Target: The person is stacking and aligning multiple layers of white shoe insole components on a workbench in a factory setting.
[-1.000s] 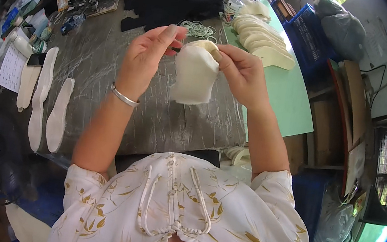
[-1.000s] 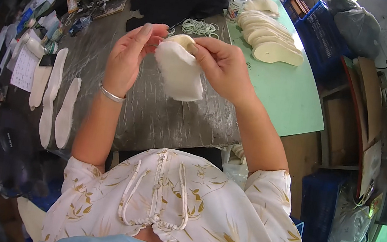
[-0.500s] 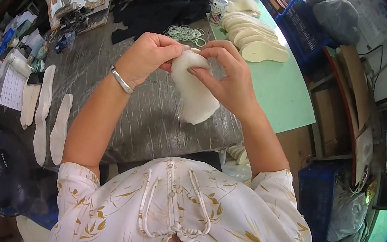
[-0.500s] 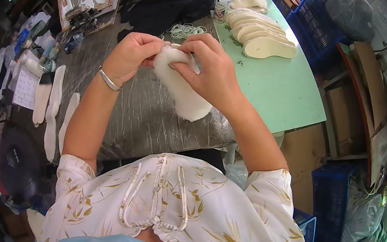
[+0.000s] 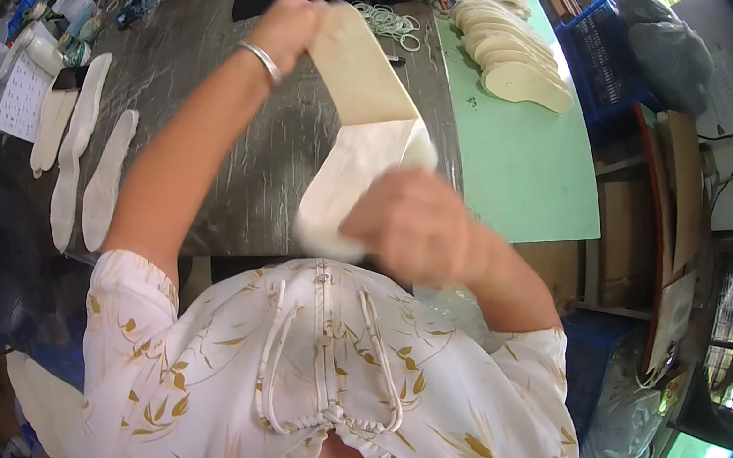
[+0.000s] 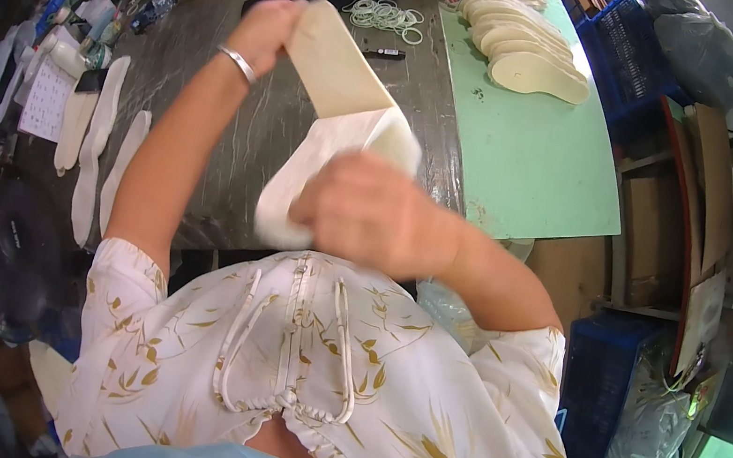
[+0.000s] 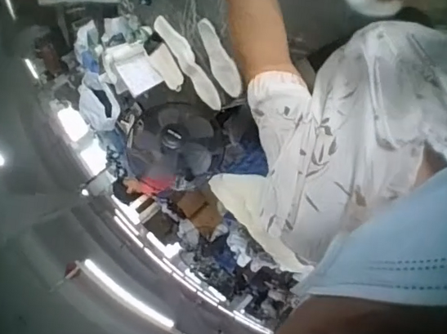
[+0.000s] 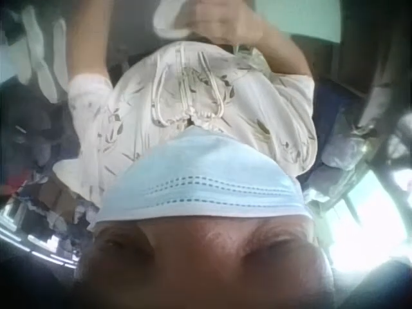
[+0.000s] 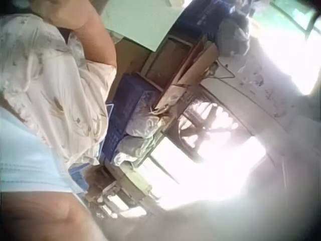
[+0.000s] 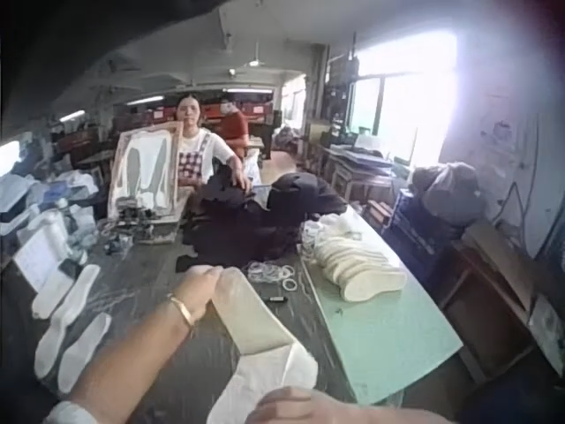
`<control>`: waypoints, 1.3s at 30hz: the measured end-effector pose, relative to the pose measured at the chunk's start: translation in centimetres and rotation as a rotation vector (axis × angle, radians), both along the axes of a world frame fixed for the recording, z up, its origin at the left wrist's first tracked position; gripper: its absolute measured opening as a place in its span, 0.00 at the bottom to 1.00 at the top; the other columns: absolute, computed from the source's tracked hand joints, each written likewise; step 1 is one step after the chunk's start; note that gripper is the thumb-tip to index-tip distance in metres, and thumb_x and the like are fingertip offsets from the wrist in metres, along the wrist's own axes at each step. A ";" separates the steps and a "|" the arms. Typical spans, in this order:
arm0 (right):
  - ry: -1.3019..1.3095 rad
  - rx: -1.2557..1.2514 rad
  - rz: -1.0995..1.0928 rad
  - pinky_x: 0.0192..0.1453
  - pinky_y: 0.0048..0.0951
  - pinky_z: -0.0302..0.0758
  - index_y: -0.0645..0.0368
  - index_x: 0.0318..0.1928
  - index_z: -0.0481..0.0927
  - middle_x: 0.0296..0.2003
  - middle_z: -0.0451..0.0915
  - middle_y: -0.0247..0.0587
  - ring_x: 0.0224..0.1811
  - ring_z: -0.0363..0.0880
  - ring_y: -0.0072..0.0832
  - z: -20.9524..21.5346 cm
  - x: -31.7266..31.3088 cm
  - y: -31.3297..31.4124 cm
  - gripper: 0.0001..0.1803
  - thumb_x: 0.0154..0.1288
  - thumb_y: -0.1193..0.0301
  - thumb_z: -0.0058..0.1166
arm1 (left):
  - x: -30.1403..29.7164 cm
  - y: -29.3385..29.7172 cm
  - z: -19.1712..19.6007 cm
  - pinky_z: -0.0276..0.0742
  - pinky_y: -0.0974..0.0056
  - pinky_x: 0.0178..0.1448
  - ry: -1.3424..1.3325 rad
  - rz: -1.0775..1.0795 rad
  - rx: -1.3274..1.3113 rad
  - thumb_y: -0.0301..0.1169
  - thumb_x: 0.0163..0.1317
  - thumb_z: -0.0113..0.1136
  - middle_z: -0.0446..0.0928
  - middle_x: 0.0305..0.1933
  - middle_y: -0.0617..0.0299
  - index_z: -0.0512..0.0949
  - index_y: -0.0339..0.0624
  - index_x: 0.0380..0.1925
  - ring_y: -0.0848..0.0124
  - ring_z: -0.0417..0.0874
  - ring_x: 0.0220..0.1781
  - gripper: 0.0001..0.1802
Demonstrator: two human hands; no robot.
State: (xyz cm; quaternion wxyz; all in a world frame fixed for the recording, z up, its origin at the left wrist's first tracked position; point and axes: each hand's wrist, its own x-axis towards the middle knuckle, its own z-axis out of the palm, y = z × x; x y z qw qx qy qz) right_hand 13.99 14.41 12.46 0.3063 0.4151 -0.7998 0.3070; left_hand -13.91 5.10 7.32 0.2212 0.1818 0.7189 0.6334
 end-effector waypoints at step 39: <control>-0.057 -0.545 -0.494 0.31 0.21 0.76 0.63 0.37 0.80 0.33 0.81 0.37 0.30 0.79 0.22 0.9 -2.6 2.0 0.09 0.54 0.85 0.59 | 14.1 -3.0 6.3 0.72 0.76 0.33 -0.088 -0.133 0.584 0.37 0.62 0.63 0.82 0.30 0.64 0.83 0.33 0.37 0.82 0.77 0.29 0.15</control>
